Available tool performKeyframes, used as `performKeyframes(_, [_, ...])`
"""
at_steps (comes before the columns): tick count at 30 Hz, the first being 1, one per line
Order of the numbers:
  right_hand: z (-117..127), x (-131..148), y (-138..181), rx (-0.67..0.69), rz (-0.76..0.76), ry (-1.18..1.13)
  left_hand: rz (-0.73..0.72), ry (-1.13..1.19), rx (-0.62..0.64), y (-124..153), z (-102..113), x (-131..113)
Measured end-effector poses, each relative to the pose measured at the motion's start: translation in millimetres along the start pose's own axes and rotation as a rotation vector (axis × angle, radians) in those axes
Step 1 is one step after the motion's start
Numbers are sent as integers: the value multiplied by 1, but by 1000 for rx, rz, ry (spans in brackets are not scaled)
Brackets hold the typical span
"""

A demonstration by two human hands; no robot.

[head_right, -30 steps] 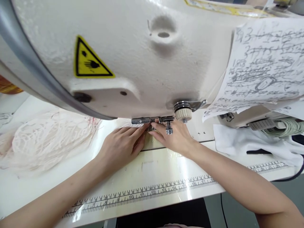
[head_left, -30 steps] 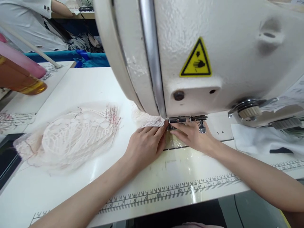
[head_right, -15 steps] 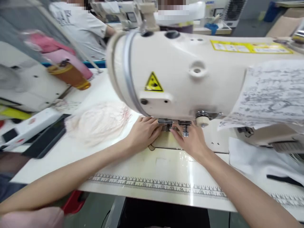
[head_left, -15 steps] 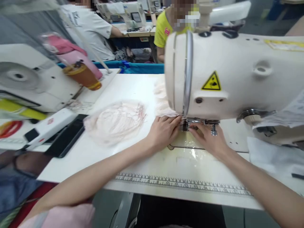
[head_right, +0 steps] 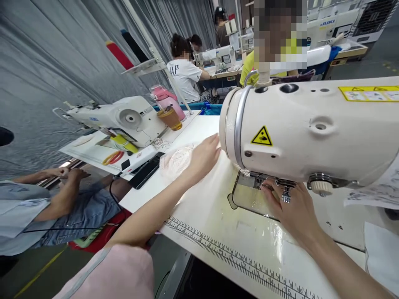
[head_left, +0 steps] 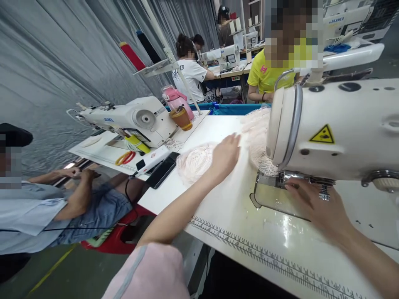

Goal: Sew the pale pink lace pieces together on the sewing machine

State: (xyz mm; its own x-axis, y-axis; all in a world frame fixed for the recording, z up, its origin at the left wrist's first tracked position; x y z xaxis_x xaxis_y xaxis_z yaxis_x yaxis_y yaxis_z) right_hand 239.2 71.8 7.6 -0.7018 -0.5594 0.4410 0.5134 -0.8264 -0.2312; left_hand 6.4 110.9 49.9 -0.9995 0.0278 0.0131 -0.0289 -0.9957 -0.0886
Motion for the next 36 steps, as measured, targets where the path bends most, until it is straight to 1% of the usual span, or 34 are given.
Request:
performKeyframes(2, [-5,-1,-1,38,-2,21,89,52,-14,22,-3,26])
performKeyframes(4, [-6,0,-2,38,2,32,145,126,-16,40,-7,50])
performKeyframes(7, [-2,4,-2,13,15,39,193,267,-59,53,-3,79])
performKeyframes(9, [1,5,-2,16,10,12,220,367,-117,56,7,90])
performKeyframes(11, [3,5,-3,26,-12,-33,223,456,-173,59,18,88])
performKeyframes(12, [3,4,-3,28,-20,-55,197,516,-177,60,21,80])
performKeyframes(13, [4,4,-4,23,-26,-74,144,586,-149,60,21,66])
performKeyframes(14, [5,3,-4,14,-28,-87,42,704,-71,59,16,45])
performKeyframes(15, [6,2,-4,-1,-27,-92,-109,803,74,58,7,14])
performKeyframes(16, [7,1,-4,-20,-28,-87,-300,844,283,63,-5,-26])
performKeyframes(17, [8,1,-4,-38,-24,-70,-499,836,453,75,-13,-64])
performKeyframes(18, [9,1,-4,-56,-17,-48,-683,788,553,90,-15,-95])
performKeyframes(19, [10,1,-4,-70,-6,-26,-812,733,574,102,-15,-117])
performKeyframes(20, [11,3,-3,-79,14,-8,-878,678,537,110,-13,-131])
performKeyframes(21, [12,6,-3,-85,47,8,-881,615,459,112,-11,-138])
performKeyframes(23, [10,19,-2,-67,174,46,-768,458,300,109,-10,-137])
performKeyframes(24, [8,27,-1,-54,255,73,-714,368,247,107,-11,-135])
performKeyframes(25, [6,35,1,-45,328,102,-685,283,217,106,-13,-134])
performKeyframes(27, [3,44,4,-50,417,157,-706,183,198,107,-16,-134])
performKeyframes(29, [2,47,6,-66,432,201,-732,156,160,105,-14,-133])
performKeyframes(33, [-5,49,6,-27,407,302,-696,59,32,95,-15,-129])
performKeyframes(36, [-3,45,5,-52,352,384,-740,1,13,89,-25,-134])
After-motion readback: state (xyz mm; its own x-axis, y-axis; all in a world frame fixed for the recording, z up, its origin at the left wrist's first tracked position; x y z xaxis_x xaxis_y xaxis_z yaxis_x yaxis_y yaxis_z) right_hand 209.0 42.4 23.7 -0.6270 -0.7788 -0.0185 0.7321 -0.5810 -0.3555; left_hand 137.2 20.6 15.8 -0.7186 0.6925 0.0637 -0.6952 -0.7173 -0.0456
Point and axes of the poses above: each hand's wrist, its own y-axis away from the middle knuckle, its own z-axis out of the back of the hand, x = y × z, the point moved 10 cm from there along -y, towards the middle knuckle, and after that the axes turned 14 degrees about x, right-handed, at the moved point
